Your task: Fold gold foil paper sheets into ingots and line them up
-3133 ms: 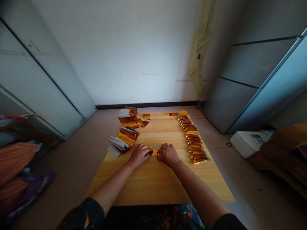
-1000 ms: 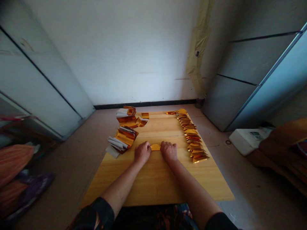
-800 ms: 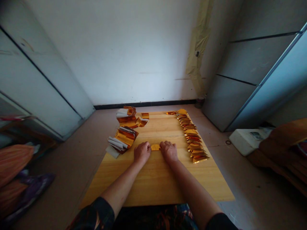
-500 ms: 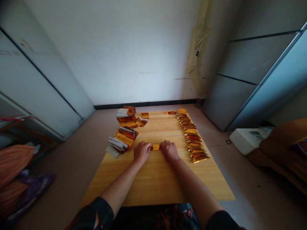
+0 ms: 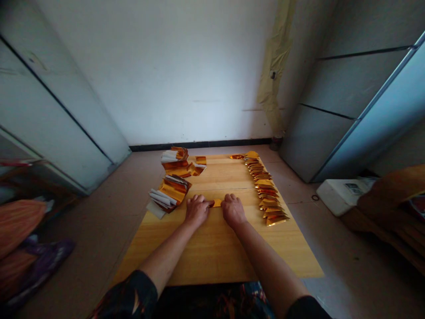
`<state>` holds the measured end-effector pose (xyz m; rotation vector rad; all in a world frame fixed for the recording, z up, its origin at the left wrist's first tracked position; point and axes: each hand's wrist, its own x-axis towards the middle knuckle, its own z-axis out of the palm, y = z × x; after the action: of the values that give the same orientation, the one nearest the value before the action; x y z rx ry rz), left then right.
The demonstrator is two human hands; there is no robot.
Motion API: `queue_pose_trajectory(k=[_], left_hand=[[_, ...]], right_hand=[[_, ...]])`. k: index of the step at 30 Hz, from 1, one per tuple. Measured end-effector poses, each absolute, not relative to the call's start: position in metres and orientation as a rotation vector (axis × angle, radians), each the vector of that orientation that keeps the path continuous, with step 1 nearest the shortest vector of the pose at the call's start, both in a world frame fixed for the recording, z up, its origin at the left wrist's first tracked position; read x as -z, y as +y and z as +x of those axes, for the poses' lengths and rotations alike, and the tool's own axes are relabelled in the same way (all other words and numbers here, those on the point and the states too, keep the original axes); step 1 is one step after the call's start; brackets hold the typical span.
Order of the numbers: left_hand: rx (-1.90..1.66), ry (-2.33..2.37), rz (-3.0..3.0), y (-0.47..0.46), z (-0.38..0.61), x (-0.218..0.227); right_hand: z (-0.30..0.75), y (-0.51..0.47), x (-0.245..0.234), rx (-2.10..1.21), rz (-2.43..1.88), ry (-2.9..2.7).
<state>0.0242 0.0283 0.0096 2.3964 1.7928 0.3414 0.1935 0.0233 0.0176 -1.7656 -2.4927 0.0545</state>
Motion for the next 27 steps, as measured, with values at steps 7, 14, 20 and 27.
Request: queue_pose_trajectory(k=[7,14,20,27], left_hand=[[-0.261,1.760,2.425,0.034,0.026,-0.011],[-0.224,1.795,2.356,0.035,0.021,-0.009],[-0.299,1.745,2.369,0.041,0.012,-0.006],[-0.352,1.695,2.385,0.049,0.003,0.002]], right_hand=[[0.168,0.041,-0.022,-0.374,-1.873,-2.318],[0.171,0.053,-0.019,-0.485,-1.918,-2.313],[0.175,0.056,-0.018,-0.529,-1.886,-2.319],[0.164,0.051,-0.024,-0.576,-2.031,-2.197]])
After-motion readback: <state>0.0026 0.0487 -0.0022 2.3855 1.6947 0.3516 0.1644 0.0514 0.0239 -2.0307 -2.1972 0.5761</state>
